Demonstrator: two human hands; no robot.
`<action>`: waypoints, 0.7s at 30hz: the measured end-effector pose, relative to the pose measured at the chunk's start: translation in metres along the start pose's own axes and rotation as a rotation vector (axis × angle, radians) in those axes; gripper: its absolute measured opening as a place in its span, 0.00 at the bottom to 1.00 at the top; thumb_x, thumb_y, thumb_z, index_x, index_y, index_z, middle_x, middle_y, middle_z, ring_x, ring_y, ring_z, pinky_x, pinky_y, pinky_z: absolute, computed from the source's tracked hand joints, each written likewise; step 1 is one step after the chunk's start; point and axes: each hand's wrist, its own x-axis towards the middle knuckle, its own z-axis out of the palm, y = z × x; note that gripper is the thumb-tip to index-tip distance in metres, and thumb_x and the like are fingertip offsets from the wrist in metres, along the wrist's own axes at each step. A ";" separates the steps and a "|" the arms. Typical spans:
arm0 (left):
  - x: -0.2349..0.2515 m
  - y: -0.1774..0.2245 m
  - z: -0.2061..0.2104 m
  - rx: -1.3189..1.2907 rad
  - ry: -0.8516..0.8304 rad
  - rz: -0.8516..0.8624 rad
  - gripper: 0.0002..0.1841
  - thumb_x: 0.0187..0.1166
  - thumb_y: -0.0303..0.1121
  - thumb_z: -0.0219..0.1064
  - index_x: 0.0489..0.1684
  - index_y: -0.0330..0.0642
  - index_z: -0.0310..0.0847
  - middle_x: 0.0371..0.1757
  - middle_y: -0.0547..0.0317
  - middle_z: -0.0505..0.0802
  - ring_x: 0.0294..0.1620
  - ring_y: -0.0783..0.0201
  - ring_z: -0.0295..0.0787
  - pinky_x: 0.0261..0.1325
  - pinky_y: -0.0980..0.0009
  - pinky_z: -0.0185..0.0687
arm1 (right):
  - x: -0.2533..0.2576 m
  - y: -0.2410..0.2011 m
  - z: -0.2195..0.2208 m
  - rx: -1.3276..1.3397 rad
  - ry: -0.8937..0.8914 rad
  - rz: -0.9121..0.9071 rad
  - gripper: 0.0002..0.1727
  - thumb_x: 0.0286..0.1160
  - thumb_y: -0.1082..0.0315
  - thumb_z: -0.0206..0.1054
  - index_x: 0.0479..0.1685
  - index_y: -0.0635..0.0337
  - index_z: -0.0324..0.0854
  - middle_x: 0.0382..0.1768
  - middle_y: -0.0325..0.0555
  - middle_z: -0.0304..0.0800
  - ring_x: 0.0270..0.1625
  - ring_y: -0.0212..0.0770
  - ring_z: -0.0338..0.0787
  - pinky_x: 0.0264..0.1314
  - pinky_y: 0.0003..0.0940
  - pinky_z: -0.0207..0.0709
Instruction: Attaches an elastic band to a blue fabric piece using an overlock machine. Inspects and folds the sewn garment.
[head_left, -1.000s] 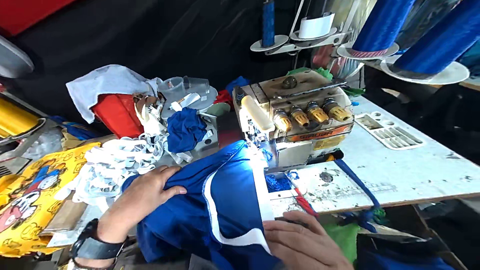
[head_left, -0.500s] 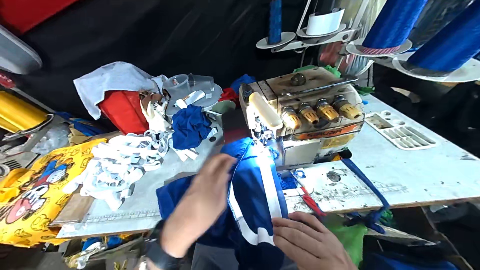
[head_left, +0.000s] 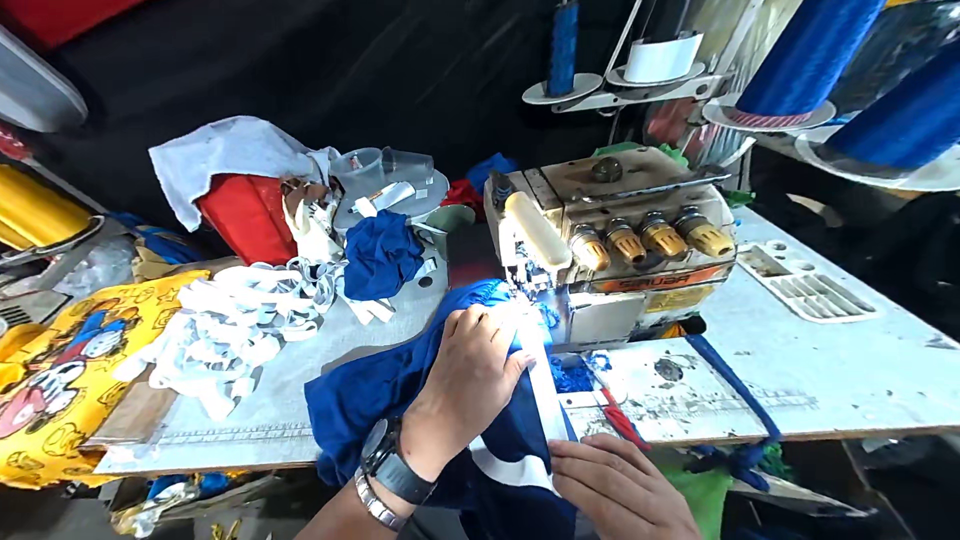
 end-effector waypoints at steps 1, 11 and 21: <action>0.001 0.000 0.000 -0.003 -0.001 -0.001 0.19 0.85 0.45 0.61 0.58 0.40 0.90 0.60 0.56 0.93 0.63 0.55 0.86 0.69 0.54 0.76 | 0.000 0.004 0.002 -0.002 0.008 -0.026 0.10 0.86 0.75 0.58 0.41 0.56 0.85 0.47 0.42 0.95 0.66 0.36 0.88 0.79 0.31 0.70; 0.007 -0.005 0.002 -0.019 0.010 -0.022 0.20 0.86 0.44 0.58 0.61 0.43 0.90 0.62 0.55 0.92 0.66 0.54 0.85 0.71 0.52 0.75 | 0.018 0.004 0.003 -0.047 0.026 -0.006 0.11 0.85 0.75 0.59 0.40 0.56 0.87 0.44 0.42 0.97 0.63 0.36 0.91 0.77 0.35 0.73; -0.004 -0.023 0.001 -0.138 0.079 0.037 0.20 0.85 0.45 0.61 0.58 0.40 0.90 0.63 0.50 0.90 0.71 0.52 0.83 0.81 0.50 0.68 | 0.053 -0.009 -0.024 0.043 0.020 -0.053 0.09 0.87 0.72 0.58 0.42 0.54 0.84 0.46 0.40 0.95 0.65 0.35 0.89 0.81 0.35 0.70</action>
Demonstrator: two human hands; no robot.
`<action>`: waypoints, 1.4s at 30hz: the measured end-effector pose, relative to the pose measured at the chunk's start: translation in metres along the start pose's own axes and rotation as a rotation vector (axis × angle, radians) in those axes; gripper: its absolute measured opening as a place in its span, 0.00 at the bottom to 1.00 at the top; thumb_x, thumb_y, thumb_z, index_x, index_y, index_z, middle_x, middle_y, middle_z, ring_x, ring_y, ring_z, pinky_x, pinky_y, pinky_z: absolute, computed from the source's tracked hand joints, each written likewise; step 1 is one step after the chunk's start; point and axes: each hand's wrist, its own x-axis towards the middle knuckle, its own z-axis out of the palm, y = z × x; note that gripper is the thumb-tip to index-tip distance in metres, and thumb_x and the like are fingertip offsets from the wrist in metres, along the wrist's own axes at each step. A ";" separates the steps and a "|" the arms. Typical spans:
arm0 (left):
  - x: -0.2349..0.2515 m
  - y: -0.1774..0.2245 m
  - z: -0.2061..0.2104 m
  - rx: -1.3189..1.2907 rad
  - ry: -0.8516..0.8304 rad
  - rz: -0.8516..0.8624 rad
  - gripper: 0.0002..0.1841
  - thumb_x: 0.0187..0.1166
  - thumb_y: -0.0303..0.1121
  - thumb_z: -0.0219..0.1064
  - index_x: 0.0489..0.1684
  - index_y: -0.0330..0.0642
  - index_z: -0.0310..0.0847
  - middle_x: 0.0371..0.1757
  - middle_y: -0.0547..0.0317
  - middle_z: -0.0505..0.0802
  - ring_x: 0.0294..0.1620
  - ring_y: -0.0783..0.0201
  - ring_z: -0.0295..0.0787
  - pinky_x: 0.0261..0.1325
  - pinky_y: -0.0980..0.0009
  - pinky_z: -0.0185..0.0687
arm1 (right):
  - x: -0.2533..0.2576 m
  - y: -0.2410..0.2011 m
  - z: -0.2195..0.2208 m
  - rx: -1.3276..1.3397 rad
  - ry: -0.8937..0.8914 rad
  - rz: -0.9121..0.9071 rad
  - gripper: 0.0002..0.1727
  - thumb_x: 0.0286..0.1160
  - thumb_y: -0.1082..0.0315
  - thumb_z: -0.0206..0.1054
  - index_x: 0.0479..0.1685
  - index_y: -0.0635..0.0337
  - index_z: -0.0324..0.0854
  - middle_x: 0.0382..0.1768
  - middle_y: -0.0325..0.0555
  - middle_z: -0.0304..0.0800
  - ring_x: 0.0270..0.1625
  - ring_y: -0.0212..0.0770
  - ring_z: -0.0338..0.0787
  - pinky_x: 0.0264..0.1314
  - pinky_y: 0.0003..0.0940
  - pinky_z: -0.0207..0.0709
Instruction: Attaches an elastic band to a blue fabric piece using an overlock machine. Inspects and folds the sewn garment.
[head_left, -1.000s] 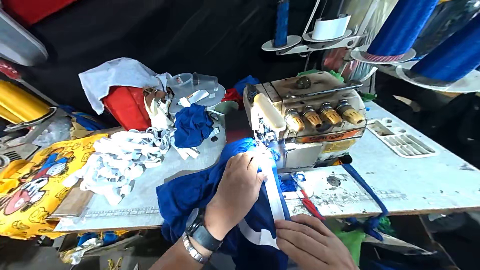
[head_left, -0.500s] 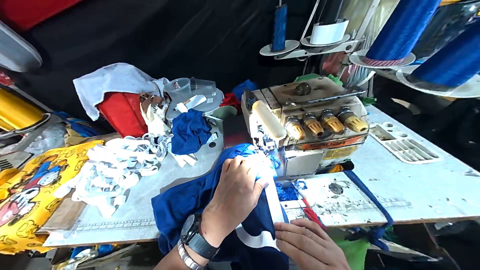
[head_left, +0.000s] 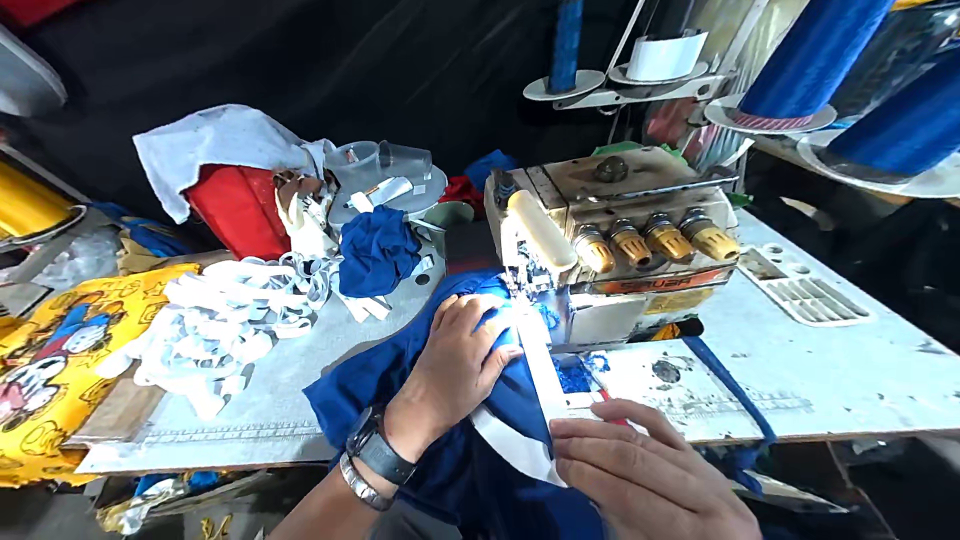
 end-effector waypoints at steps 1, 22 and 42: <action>-0.004 0.003 0.001 0.042 0.014 0.008 0.20 0.86 0.47 0.60 0.55 0.41 0.91 0.59 0.52 0.92 0.68 0.53 0.85 0.78 0.50 0.69 | 0.005 -0.005 -0.005 -0.012 -0.024 0.010 0.09 0.86 0.74 0.59 0.42 0.55 0.86 0.45 0.42 0.97 0.64 0.38 0.91 0.79 0.38 0.72; -0.033 0.031 0.006 0.275 0.013 -0.134 0.34 0.77 0.64 0.60 0.68 0.46 0.87 0.62 0.45 0.88 0.63 0.45 0.84 0.63 0.42 0.72 | -0.026 -0.006 0.011 -0.173 -0.160 0.051 0.12 0.84 0.77 0.58 0.38 0.58 0.87 0.42 0.44 0.96 0.62 0.39 0.89 0.76 0.32 0.69; 0.000 -0.005 -0.007 0.081 0.029 -0.001 0.19 0.84 0.48 0.62 0.52 0.43 0.91 0.59 0.49 0.89 0.66 0.50 0.82 0.72 0.48 0.72 | -0.005 0.051 0.039 0.007 0.164 0.082 0.10 0.86 0.69 0.60 0.42 0.52 0.88 0.48 0.37 0.95 0.60 0.31 0.90 0.68 0.28 0.78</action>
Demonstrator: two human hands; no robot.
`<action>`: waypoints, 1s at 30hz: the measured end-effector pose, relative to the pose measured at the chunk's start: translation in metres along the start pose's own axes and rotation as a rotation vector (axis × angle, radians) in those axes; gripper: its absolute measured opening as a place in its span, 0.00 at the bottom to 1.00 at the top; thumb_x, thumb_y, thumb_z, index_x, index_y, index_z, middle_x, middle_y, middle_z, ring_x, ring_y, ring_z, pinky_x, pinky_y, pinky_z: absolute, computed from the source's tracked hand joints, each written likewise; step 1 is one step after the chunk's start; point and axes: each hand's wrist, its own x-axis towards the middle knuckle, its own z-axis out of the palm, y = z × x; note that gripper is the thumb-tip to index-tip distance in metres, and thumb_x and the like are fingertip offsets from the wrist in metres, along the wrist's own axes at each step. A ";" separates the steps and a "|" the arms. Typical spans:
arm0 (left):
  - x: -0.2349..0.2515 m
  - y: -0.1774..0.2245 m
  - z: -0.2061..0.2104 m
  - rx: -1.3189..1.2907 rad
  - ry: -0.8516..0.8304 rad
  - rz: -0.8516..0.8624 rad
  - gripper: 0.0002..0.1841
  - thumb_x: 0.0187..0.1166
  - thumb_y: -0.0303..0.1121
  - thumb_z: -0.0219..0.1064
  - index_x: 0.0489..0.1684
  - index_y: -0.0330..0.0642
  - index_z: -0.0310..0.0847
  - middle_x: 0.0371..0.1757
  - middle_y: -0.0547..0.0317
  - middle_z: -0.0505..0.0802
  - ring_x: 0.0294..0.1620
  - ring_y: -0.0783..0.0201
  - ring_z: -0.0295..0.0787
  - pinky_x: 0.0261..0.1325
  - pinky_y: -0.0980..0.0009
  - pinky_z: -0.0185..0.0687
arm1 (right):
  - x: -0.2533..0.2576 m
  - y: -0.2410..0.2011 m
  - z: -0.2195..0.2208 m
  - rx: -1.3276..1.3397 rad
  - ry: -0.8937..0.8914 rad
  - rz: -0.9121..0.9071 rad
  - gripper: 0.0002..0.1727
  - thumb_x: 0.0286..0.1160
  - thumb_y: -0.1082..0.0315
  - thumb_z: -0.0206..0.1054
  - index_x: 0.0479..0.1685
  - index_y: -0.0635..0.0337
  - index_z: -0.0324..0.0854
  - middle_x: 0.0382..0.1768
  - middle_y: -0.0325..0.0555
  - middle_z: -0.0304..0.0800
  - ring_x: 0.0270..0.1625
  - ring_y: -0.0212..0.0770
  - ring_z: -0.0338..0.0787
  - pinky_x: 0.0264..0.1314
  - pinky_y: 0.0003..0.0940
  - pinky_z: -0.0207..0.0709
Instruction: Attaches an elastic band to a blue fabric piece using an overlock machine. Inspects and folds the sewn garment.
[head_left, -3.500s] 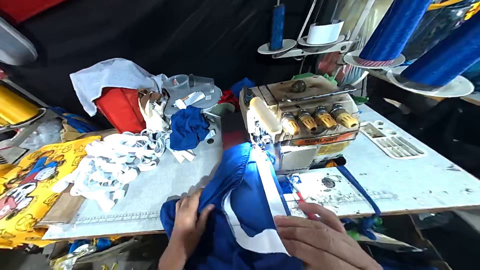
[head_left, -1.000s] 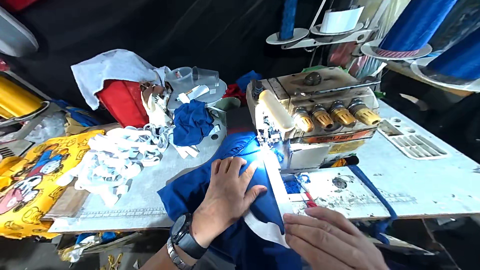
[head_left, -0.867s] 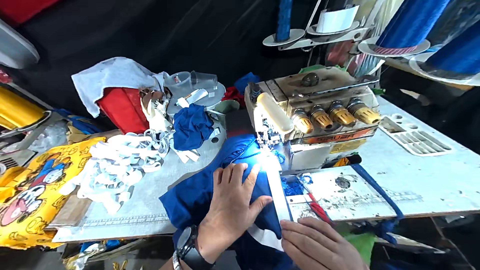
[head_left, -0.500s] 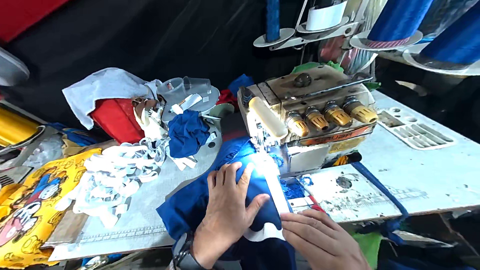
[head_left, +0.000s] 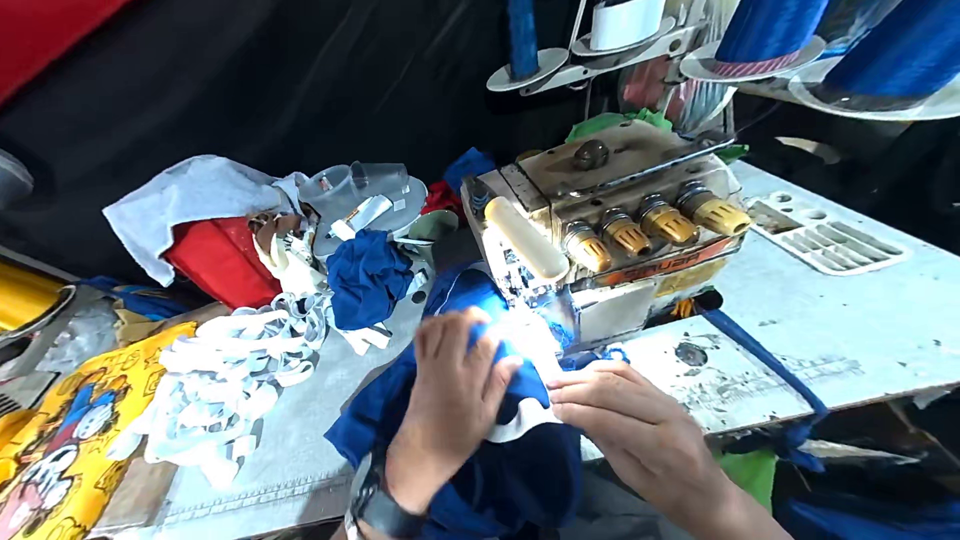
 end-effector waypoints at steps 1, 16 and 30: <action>-0.005 0.008 0.002 -0.042 0.016 0.038 0.15 0.84 0.43 0.62 0.49 0.44 0.91 0.55 0.53 0.91 0.63 0.54 0.84 0.70 0.54 0.75 | 0.005 -0.003 -0.003 0.032 0.007 0.031 0.09 0.87 0.67 0.60 0.43 0.51 0.88 0.49 0.35 0.95 0.60 0.30 0.90 0.67 0.27 0.78; -0.032 0.014 0.013 -0.092 -0.015 0.036 0.19 0.85 0.42 0.60 0.66 0.44 0.86 0.67 0.53 0.90 0.76 0.58 0.80 0.82 0.56 0.68 | -0.011 0.003 0.004 -0.140 -0.009 -0.091 0.11 0.87 0.73 0.55 0.44 0.54 0.83 0.50 0.39 0.95 0.63 0.34 0.89 0.75 0.33 0.73; -0.055 -0.016 0.002 -0.313 0.104 -0.142 0.19 0.91 0.52 0.51 0.46 0.46 0.78 0.52 0.62 0.80 0.58 0.79 0.79 0.62 0.84 0.77 | 0.020 0.036 0.014 -0.075 0.016 -0.053 0.10 0.82 0.72 0.61 0.42 0.56 0.90 0.46 0.40 0.93 0.57 0.34 0.87 0.66 0.30 0.76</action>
